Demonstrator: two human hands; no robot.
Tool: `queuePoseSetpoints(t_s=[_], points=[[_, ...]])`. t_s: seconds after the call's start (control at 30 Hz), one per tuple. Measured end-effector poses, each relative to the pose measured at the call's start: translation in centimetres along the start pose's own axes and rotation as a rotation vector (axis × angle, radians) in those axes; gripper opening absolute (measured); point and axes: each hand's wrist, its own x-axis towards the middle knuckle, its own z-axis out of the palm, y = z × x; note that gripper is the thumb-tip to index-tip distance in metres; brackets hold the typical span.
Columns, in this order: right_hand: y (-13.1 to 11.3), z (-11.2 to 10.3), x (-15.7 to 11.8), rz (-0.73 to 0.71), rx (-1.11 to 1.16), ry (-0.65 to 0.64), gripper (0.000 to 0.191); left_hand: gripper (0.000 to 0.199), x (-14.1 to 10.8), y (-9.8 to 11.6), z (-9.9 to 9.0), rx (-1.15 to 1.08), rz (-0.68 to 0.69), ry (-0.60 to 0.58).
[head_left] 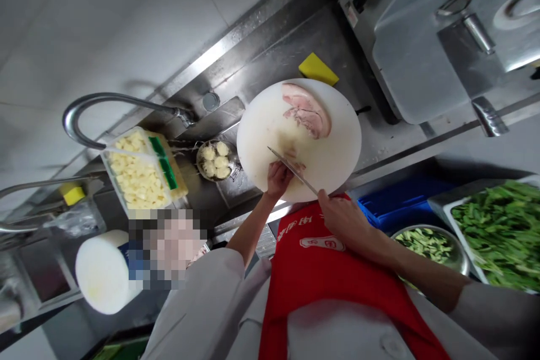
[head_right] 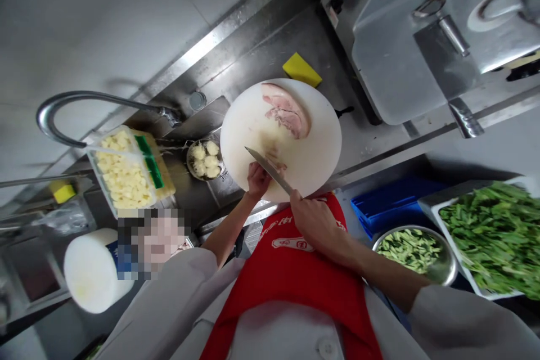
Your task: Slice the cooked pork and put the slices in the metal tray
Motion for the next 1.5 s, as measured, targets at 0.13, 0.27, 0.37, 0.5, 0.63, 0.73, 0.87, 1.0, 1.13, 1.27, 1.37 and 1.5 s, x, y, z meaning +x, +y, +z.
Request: queuePoseSetpoints(t_s=[0.13, 0.27, 0.37, 0.5, 0.63, 0.73, 0.87, 1.0, 1.13, 1.27, 1.37, 1.5], points=[[-0.5, -0.5, 0.9, -0.009, 0.04, 0.033, 0.032, 0.025, 0.1, 0.0, 0.0, 0.011, 0.023, 0.021], [0.0, -0.5, 0.5, -0.017, 0.047, 0.014, 0.032, 0.026, 0.3, 0.2, -0.1, 0.023, 0.048, 0.014], [0.0, -0.4, 0.7, -0.022, 0.029, -0.003, 0.034, 0.027, 0.3, 0.2, -0.2, 0.034, 0.047, -0.002], [-0.8, -0.9, 2.7, -0.051, 0.013, 0.099, 0.038, 0.024, 0.2, 0.2, -0.2, 0.029, -0.016, 0.035], [-0.3, 0.2, 2.2, -0.036, 0.022, 0.06, 0.036, 0.025, 0.1, 0.3, -0.1, 0.029, 0.001, -0.008], [-0.2, 1.0, 2.2, -0.022, 0.024, 0.019, 0.037, 0.025, 0.2, 0.3, -0.2, 0.027, -0.004, 0.002], [-1.7, -0.2, 6.9, -0.053, 0.049, 0.126, 0.041, 0.023, 0.2, 0.1, -0.2, 0.003, -0.019, 0.063], [-0.7, -2.7, 12.4, -0.125, 0.168, 0.177, 0.038, 0.024, 0.0, 0.1, 0.1, 0.025, -0.007, 0.077], [2.1, -4.2, 12.8, -0.176, 0.201, 0.196, 0.032, 0.022, -0.1, 0.5, 0.2, 0.031, -0.035, 0.083], [1.8, -3.0, 9.3, -0.116, 0.117, 0.231, 0.04, 0.019, -0.1, 0.7, 0.1, 0.02, -0.029, 0.107], [0.7, -0.9, 7.1, -0.05, 0.089, 0.179, 0.04, 0.017, -0.1, 0.8, 0.0, 0.021, 0.0, 0.13], [1.7, 1.2, 6.3, -0.017, 0.074, 0.064, 0.039, 0.017, -0.1, 0.8, 0.0, 0.043, 0.007, 0.132]])
